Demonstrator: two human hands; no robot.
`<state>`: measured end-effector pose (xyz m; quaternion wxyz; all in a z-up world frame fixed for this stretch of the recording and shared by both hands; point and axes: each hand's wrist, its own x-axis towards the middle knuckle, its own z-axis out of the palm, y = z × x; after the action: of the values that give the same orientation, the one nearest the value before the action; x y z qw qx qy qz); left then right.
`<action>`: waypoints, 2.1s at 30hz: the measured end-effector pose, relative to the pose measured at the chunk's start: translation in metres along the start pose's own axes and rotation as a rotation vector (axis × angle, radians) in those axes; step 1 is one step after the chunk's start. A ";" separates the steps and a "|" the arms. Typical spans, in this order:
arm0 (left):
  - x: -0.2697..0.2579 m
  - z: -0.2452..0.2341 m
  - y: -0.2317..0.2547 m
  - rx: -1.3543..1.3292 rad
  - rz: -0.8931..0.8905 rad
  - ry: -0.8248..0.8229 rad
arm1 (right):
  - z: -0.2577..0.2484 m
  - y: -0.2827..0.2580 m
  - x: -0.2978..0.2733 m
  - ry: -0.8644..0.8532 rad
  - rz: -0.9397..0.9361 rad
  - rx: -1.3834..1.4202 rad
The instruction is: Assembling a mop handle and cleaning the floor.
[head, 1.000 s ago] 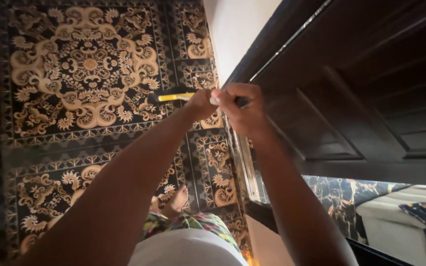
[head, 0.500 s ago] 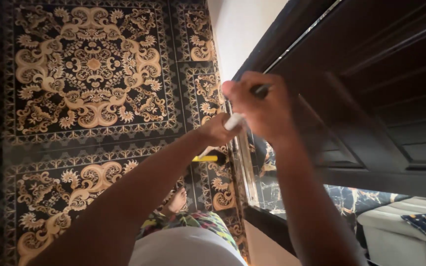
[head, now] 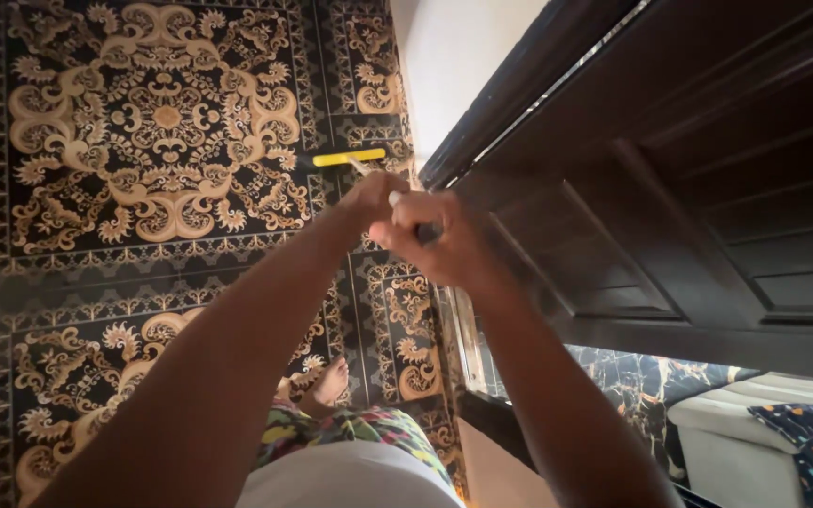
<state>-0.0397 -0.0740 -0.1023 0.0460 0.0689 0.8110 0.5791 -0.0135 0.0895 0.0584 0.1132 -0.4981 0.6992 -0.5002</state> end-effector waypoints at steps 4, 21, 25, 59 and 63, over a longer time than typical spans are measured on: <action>-0.007 -0.007 -0.006 0.026 0.020 0.083 | -0.005 -0.052 0.021 0.035 -0.007 0.131; -0.088 -0.171 0.012 0.042 0.213 -0.011 | 0.098 -0.069 0.148 -0.015 0.023 0.157; -0.090 -0.198 -0.034 0.286 -0.081 -0.046 | 0.139 -0.043 0.158 0.013 0.110 0.115; -0.135 -0.313 -0.034 0.241 -0.262 0.144 | 0.194 -0.070 0.266 0.002 -0.065 0.297; -0.143 -0.312 -0.002 -0.004 -0.289 0.077 | 0.162 -0.089 0.302 -0.024 -0.121 0.394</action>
<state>0.0535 -0.3889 -0.0032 0.0977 -0.0710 0.8124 0.5704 0.0004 -0.2501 0.1564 0.1866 -0.5133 0.5553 -0.6272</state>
